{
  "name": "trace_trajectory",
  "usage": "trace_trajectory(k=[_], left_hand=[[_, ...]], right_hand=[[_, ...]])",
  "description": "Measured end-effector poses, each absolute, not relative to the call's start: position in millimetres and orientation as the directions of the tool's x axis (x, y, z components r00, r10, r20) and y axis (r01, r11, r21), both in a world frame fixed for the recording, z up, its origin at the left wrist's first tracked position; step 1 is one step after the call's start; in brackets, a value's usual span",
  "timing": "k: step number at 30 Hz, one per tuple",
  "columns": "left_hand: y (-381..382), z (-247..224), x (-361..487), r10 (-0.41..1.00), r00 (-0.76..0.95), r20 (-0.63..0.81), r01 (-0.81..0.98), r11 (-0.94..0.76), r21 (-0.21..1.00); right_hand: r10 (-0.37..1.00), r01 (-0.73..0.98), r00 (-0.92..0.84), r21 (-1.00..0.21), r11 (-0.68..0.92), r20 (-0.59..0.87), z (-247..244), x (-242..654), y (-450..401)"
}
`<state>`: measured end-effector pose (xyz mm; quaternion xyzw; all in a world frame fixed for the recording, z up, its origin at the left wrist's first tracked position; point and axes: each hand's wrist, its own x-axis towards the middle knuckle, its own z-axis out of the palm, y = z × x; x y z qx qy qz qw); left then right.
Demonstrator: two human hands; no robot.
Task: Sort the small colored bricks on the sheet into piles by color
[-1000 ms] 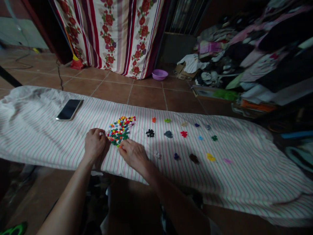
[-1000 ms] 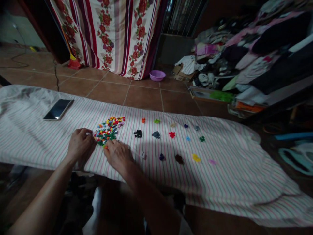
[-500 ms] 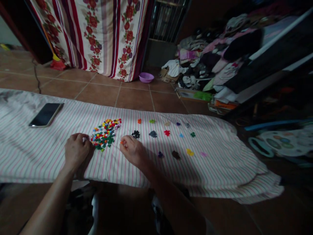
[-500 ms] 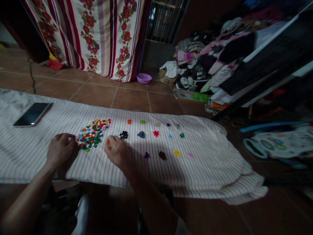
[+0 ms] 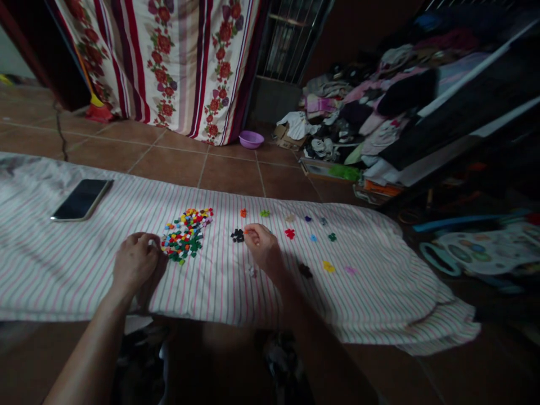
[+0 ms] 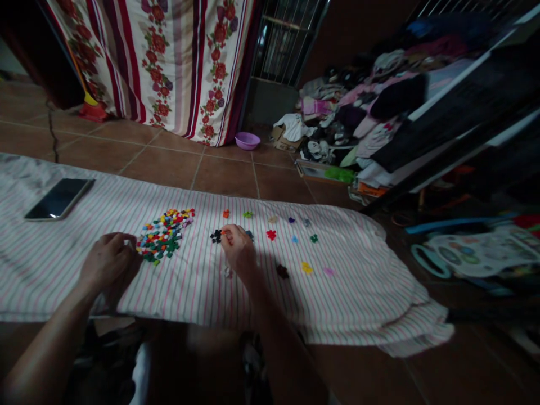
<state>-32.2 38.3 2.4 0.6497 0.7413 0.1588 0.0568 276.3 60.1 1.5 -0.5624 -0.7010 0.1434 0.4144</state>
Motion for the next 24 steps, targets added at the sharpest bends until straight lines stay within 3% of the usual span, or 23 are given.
trace_trajectory(k=[6,17,24], left_hand=[[36,2,-35,0.986,-0.124,0.115,0.936,0.078,0.343],[38,1,-34,0.983,-0.141,0.122,0.938,0.093,0.335],[37,5,-36,0.991,-0.099,0.087,0.936,0.063,0.347]], right_hand=[[0.927,0.791,0.045,-0.58,0.194,0.372,16,294,80],[0.979,0.956,0.039,-0.294,0.022,0.198,31,285,140],[0.985,0.968,0.059,-0.249,-0.017,0.162,15,278,157]])
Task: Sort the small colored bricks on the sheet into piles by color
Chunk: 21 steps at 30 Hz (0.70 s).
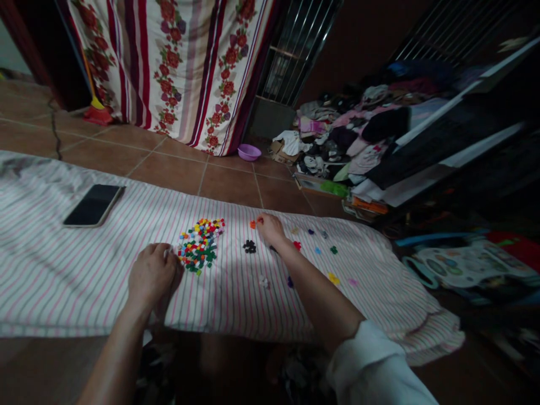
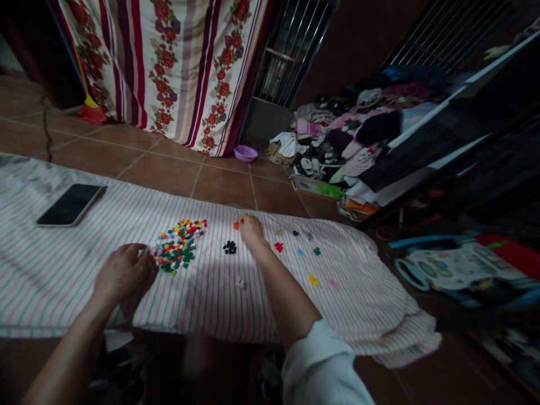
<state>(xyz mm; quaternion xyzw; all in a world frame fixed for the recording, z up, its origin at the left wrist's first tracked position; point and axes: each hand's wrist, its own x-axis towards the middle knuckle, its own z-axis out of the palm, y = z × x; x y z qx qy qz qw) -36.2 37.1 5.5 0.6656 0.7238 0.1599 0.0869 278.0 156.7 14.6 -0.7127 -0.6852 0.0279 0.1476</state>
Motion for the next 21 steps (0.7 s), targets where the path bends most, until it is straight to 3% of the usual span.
trace_trajectory(k=[12,21], left_hand=[[35,10,-29,0.984,-0.152,0.096,0.935,0.112,0.336],[33,12,-24,0.981,-0.152,0.117,0.932,0.102,0.347]], right_hand=[[0.991,0.957,0.104,-0.28,-0.076,0.088,13,274,160],[0.965,0.973,0.061,-0.232,0.0,0.256,16,277,155]])
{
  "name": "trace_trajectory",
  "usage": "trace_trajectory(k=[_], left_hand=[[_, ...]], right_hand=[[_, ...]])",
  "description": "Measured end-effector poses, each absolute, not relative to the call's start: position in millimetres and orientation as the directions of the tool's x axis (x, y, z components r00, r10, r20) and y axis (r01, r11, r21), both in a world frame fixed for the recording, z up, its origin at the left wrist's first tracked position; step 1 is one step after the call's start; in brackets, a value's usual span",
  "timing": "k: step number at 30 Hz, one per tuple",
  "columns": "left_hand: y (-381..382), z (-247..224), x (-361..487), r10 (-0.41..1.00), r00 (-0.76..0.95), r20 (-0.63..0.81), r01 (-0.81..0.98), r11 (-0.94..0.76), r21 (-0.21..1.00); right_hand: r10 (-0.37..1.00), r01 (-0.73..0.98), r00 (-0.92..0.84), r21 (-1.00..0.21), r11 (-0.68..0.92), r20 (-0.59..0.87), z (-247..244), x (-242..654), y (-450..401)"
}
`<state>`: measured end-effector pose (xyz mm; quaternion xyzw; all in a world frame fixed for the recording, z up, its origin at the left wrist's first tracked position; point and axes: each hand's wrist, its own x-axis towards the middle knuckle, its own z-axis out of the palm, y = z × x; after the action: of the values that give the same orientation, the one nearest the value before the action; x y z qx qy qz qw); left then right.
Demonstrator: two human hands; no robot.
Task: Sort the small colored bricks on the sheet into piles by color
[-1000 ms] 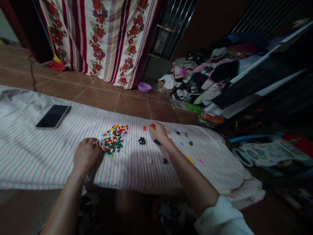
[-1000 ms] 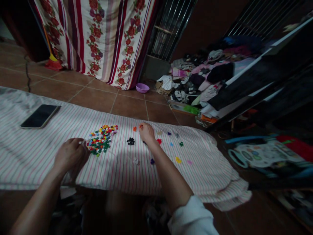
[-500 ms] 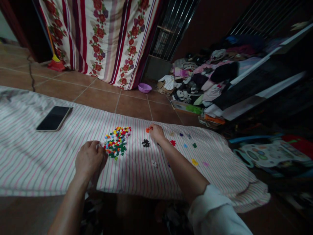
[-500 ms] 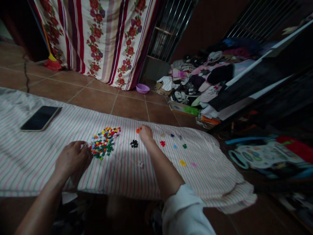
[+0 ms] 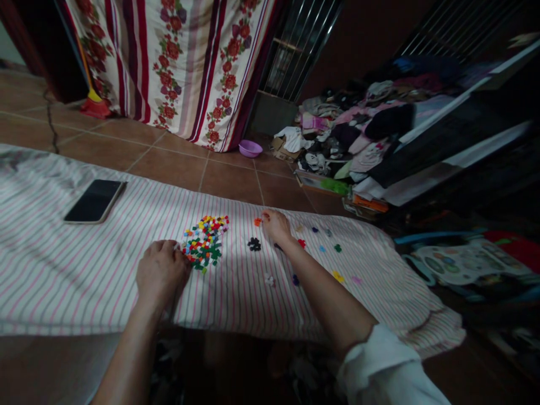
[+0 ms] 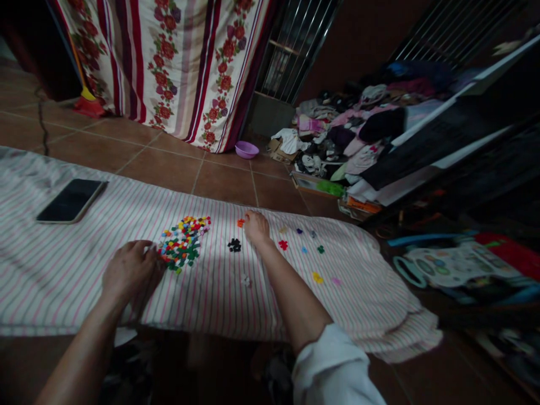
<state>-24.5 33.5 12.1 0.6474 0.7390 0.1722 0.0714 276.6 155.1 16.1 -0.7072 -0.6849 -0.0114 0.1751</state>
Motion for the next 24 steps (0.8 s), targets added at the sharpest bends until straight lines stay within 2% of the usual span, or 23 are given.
trace_trajectory(k=[12,19,24], left_hand=[[33,15,-29,0.986,-0.148,0.076,0.923,0.11,0.37],[32,21,-28,0.986,-0.162,0.048,0.916,0.132,0.38],[31,21,-27,0.984,-0.163,0.065,0.917,0.128,0.377]], right_hand=[[0.957,0.9,-0.233,-0.336,0.279,0.172,21,216,155],[0.954,0.894,-0.278,-0.333,0.3,0.113,19,196,156],[0.963,0.905,-0.246,-0.332,0.267,0.106,14,189,157]])
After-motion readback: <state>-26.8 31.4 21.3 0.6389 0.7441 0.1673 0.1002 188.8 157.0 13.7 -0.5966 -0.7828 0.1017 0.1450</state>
